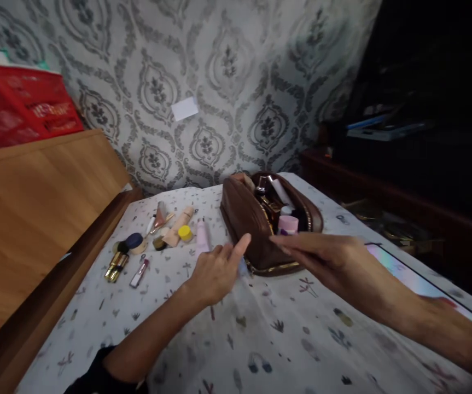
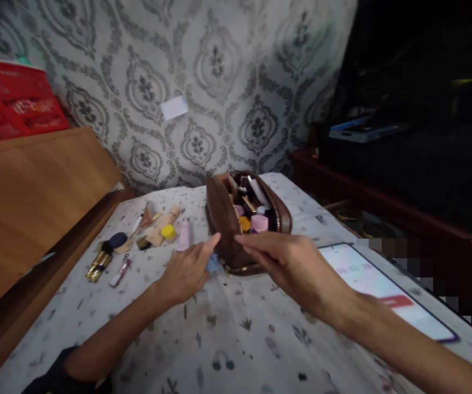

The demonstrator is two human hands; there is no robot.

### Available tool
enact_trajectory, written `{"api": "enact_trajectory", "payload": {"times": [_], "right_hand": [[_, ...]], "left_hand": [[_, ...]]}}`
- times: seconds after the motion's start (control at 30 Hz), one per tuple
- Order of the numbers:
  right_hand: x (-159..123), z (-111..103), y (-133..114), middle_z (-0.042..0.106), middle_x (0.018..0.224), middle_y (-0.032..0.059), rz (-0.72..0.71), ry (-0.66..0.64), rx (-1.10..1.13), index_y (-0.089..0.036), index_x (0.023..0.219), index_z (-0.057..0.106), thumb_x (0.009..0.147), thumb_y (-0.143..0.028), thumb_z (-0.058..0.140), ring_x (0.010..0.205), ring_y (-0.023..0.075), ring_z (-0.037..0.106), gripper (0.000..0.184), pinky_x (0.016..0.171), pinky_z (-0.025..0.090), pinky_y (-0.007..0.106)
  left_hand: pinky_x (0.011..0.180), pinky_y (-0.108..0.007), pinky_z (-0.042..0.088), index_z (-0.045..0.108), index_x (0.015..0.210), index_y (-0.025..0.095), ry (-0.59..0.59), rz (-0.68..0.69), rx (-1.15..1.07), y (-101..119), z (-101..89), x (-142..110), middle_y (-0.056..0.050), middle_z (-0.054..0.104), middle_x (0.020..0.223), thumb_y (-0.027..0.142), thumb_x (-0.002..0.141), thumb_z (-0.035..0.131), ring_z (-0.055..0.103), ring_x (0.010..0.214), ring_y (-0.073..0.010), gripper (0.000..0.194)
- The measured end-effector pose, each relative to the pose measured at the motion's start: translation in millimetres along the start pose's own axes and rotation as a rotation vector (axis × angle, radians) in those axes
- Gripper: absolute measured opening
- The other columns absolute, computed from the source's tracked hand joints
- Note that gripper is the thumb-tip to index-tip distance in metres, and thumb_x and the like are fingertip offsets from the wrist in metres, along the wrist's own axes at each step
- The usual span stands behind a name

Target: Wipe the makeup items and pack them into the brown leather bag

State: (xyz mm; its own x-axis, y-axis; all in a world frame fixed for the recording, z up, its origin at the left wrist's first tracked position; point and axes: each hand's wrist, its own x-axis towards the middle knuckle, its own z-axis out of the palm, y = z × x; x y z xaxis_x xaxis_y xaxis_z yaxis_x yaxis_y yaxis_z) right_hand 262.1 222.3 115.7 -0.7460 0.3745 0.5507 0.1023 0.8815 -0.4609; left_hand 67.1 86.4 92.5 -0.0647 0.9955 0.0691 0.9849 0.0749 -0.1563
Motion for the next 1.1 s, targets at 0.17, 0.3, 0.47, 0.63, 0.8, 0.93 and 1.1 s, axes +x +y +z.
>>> {"api": "enact_trajectory", "payload": {"times": [0.17, 0.3, 0.47, 0.63, 0.8, 0.93, 1.1], "right_hand": [[-2, 29, -25, 0.068, 0.071, 0.004, -0.072, -0.151, 0.098, -0.02, 0.076, 0.068, 0.099, -0.037, 0.045, 0.061, 0.015, 0.064, 0.037, 0.056, 0.047, 0.025], [2, 71, -41, 0.05, 0.052, -0.0012, -0.028, -0.27, 0.109, -0.018, 0.053, 0.048, 0.097, -0.048, 0.047, 0.047, 0.0101, 0.046, 0.054, 0.047, 0.03, 0.024], [26, 137, -46, 0.063, 0.075, 0.0025, 0.161, -0.294, 0.122, -0.017, 0.088, 0.066, 0.097, -0.037, 0.044, 0.066, 0.0147, 0.057, 0.031, 0.062, 0.041, 0.026], [61, 188, -47, 0.057, 0.123, 0.0175, 0.356, -0.245, -0.079, -0.014, 0.134, 0.05, 0.094, -0.034, 0.051, 0.115, 0.0274, 0.054, 0.045, 0.093, 0.044, 0.037], [75, 208, -55, 0.054, 0.126, 0.0201, 0.431, -0.289, -0.199, -0.011, 0.142, 0.041, 0.092, -0.037, 0.053, 0.12, 0.0342, 0.049, 0.058, 0.099, 0.039, 0.042], [85, 207, -52, 0.054, 0.129, 0.0202, 0.498, -0.286, -0.138, -0.013, 0.147, 0.032, 0.086, -0.026, 0.057, 0.123, 0.0343, 0.048, 0.067, 0.094, 0.041, 0.042], [82, 196, -41, 0.049, 0.136, 0.0262, 0.634, -0.252, 0.068, -0.005, 0.149, 0.026, 0.079, -0.021, 0.059, 0.118, 0.033, 0.055, 0.079, 0.091, 0.044, 0.039]], "left_hand": [[0.08, -0.034, 0.055, 0.047, 0.133, 0.024, 0.027, -0.209, 0.0, -46, 20.3, -17, -0.007, 0.061, 0.119, 0.016, 0.091, 0.047, 0.059, 0.111, -0.0243, 0.043], [0.083, -0.039, 0.053, 0.053, 0.123, 0.017, 0.128, -0.508, 0.004, -96, 39.3, -22, -0.014, 0.057, 0.124, 0.011, 0.092, 0.042, 0.052, 0.118, -0.0294, 0.034], [0.082, -0.044, 0.052, 0.052, 0.125, 0.01, 0.203, -0.704, 0.001, -132, 64.7, -26, -0.022, 0.053, 0.125, 0.022, 0.096, 0.043, 0.048, 0.12, -0.0364, 0.033], [0.085, -0.039, 0.051, 0.055, 0.122, 0.013, 0.24, -0.702, -0.041, -136, 78.6, -28, -0.016, 0.06, 0.118, 0.022, 0.094, 0.048, 0.052, 0.115, -0.0317, 0.03], [0.088, -0.039, 0.052, 0.055, 0.124, 0.017, 0.299, -0.686, -0.139, -141, 83.7, -32, -0.013, 0.06, 0.123, 0.015, 0.092, 0.047, 0.05, 0.121, -0.0301, 0.034], [0.091, -0.042, 0.051, 0.053, 0.127, 0.02, 0.394, -0.691, -0.253, -141, 83.3, -36, -0.014, 0.055, 0.133, 0.009, 0.087, 0.046, 0.047, 0.127, -0.0307, 0.043], [0.106, -0.041, 0.044, 0.045, 0.134, 0.019, 0.557, -0.662, -0.423, -136, 75.4, -35, -0.013, 0.051, 0.14, 0.011, 0.087, 0.044, 0.046, 0.132, -0.0255, 0.047]]}}
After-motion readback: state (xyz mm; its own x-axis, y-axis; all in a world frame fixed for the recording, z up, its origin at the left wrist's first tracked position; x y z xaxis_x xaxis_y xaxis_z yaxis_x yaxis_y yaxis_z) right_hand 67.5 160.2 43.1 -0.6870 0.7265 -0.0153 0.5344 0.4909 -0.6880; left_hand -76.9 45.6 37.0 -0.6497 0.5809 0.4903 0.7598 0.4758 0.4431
